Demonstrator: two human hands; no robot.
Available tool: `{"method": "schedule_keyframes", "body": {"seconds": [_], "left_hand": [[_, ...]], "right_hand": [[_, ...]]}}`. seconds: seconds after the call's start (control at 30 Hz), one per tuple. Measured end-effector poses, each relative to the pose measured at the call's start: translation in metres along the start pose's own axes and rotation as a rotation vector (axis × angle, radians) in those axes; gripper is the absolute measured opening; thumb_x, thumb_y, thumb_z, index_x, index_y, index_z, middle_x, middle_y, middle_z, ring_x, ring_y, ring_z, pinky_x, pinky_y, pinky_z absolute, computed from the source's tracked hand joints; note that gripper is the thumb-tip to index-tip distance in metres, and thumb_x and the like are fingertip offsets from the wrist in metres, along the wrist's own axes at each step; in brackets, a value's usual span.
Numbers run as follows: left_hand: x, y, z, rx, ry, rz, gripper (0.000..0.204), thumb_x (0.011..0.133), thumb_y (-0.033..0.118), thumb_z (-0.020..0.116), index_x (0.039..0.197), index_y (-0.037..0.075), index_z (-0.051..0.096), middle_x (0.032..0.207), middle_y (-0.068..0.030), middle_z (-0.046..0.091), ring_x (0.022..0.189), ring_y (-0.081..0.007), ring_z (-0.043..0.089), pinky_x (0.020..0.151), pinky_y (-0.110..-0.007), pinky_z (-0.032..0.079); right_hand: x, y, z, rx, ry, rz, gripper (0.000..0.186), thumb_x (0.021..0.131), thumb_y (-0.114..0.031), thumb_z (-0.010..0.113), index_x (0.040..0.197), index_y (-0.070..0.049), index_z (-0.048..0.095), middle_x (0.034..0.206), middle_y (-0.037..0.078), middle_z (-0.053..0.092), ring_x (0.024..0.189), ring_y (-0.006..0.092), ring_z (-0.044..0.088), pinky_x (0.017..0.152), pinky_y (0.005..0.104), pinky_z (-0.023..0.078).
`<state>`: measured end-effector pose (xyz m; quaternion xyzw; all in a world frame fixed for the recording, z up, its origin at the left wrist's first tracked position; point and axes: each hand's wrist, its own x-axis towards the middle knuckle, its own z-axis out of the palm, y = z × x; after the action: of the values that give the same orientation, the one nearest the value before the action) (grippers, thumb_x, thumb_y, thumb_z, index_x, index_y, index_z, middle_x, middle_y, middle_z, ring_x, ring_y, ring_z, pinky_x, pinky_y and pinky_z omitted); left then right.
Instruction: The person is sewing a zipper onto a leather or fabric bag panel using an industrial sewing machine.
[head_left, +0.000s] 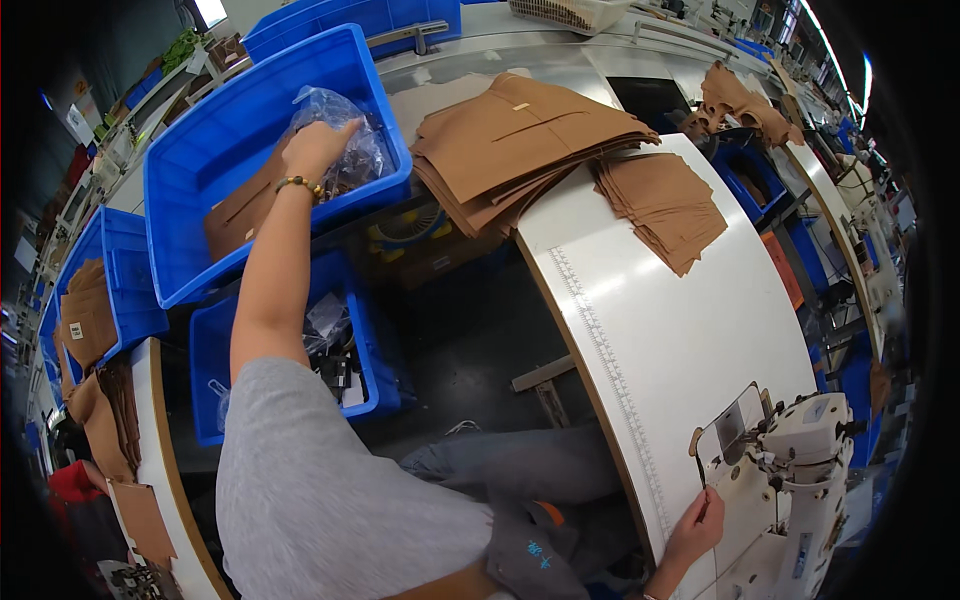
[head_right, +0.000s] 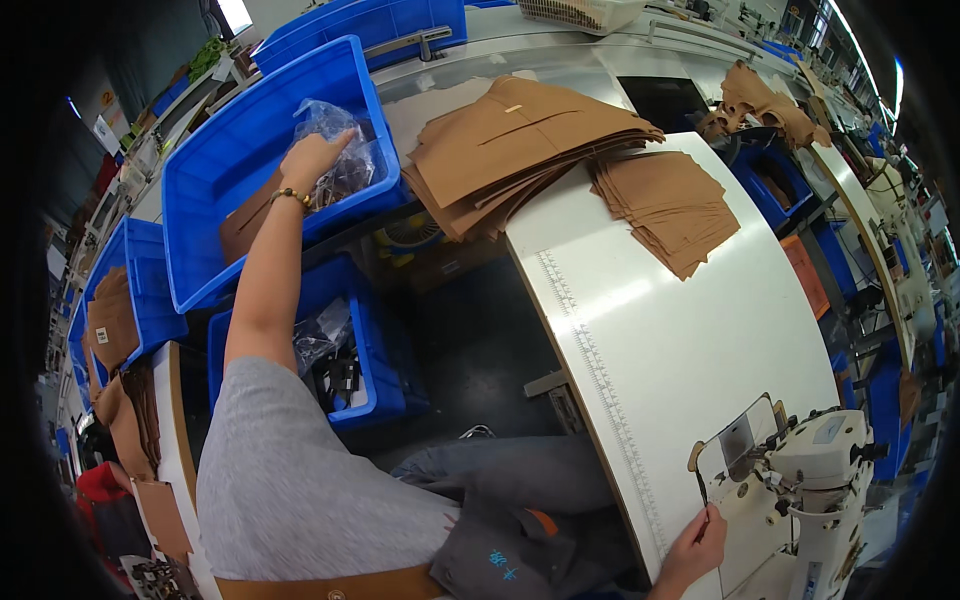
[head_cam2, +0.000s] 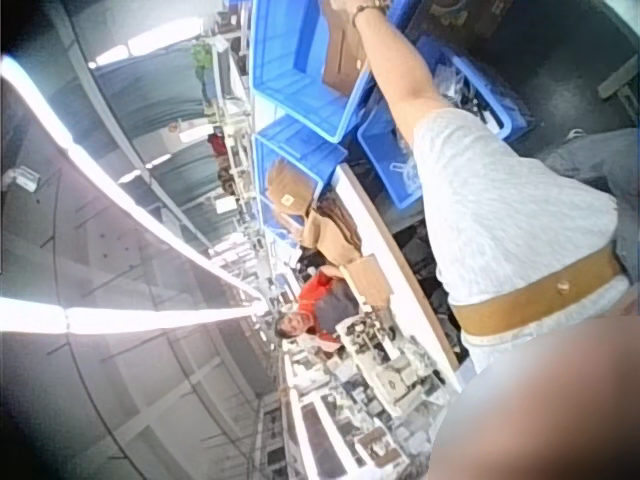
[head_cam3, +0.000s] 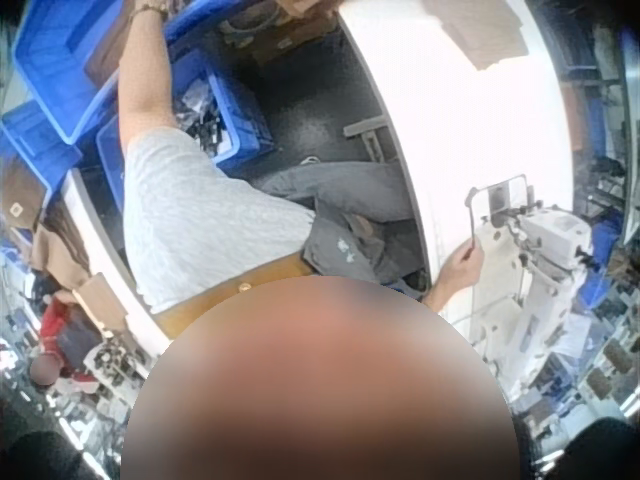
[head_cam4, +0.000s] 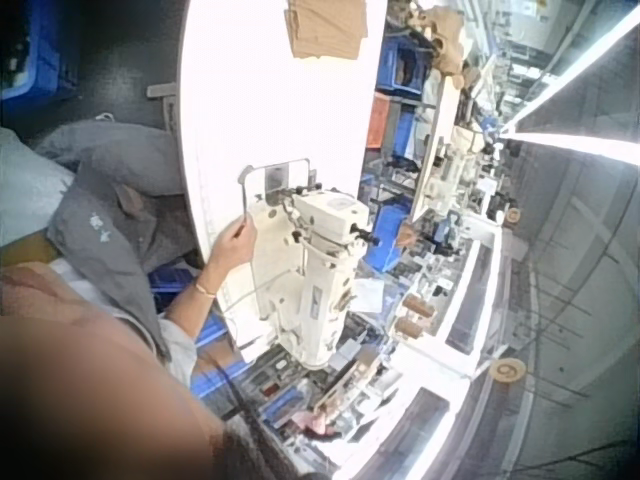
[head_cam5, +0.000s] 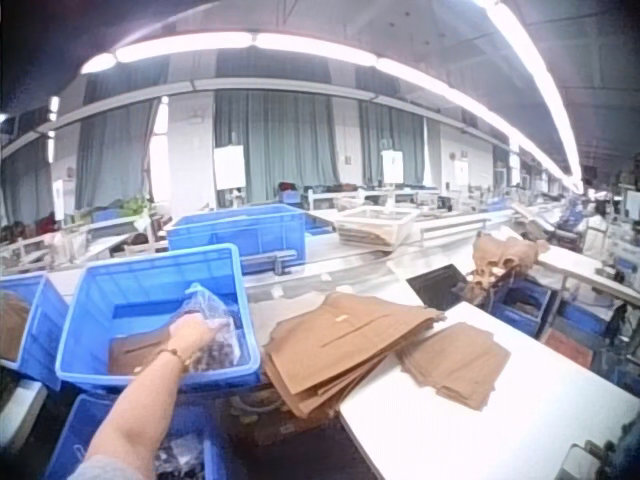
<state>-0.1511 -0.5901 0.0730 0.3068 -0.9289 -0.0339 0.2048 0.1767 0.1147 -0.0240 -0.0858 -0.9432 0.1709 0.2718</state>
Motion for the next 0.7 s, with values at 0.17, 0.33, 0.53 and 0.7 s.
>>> {"method": "schedule_keyframes", "body": {"seconds": [0.17, 0.33, 0.53, 0.7], "left_hand": [[0.065, -0.016, -0.009, -0.749, -0.051, 0.101, 0.044, 0.091, 0.041, 0.062, 0.085, 0.0, 0.074, 0.085, -0.0156, 0.076, 0.065, -0.0289, 0.067, 0.06, -0.042, 0.05], [0.047, -0.013, -0.049, -0.347, -0.378, -0.012, 0.064, 0.087, 0.06, 0.072, 0.092, -0.003, 0.077, 0.088, -0.0159, 0.077, 0.066, -0.0237, 0.073, 0.061, -0.035, 0.055], [0.005, -0.058, -0.019, -0.031, -0.517, -0.017, 0.062, 0.079, 0.061, 0.08, 0.09, 0.0, 0.078, 0.087, -0.015, 0.075, 0.063, -0.0256, 0.072, 0.066, -0.039, 0.059], [0.006, -0.078, -0.049, -0.256, -0.33, -0.137, 0.02, 0.082, 0.019, 0.073, 0.088, -0.001, 0.075, 0.083, -0.0131, 0.074, 0.069, -0.0277, 0.073, 0.072, -0.042, 0.059]], "right_hand": [[-0.001, 0.0, -0.003, -0.031, 0.001, -0.013, 0.013, 0.102, -0.003, 0.061, 0.108, 0.005, 0.069, 0.082, 0.013, 0.062, 0.065, 0.0227, 0.059, 0.057, 0.0325, 0.047], [-0.001, 0.004, -0.002, 0.021, -0.034, 0.058, 0.014, 0.103, -0.004, 0.061, 0.11, 0.005, 0.069, 0.095, 0.017, 0.071, 0.078, 0.0249, 0.07, 0.07, 0.0332, 0.056], [-0.002, 0.011, -0.002, -0.012, -0.036, 0.013, 0.015, 0.103, -0.004, 0.061, 0.11, 0.006, 0.069, 0.095, 0.017, 0.071, 0.08, 0.026, 0.07, 0.071, 0.0337, 0.056], [-0.003, 0.013, -0.002, 0.005, -0.06, 0.036, 0.015, 0.103, -0.004, 0.06, 0.111, 0.006, 0.069, 0.096, 0.018, 0.071, 0.08, 0.0261, 0.07, 0.07, 0.0339, 0.056]]}}
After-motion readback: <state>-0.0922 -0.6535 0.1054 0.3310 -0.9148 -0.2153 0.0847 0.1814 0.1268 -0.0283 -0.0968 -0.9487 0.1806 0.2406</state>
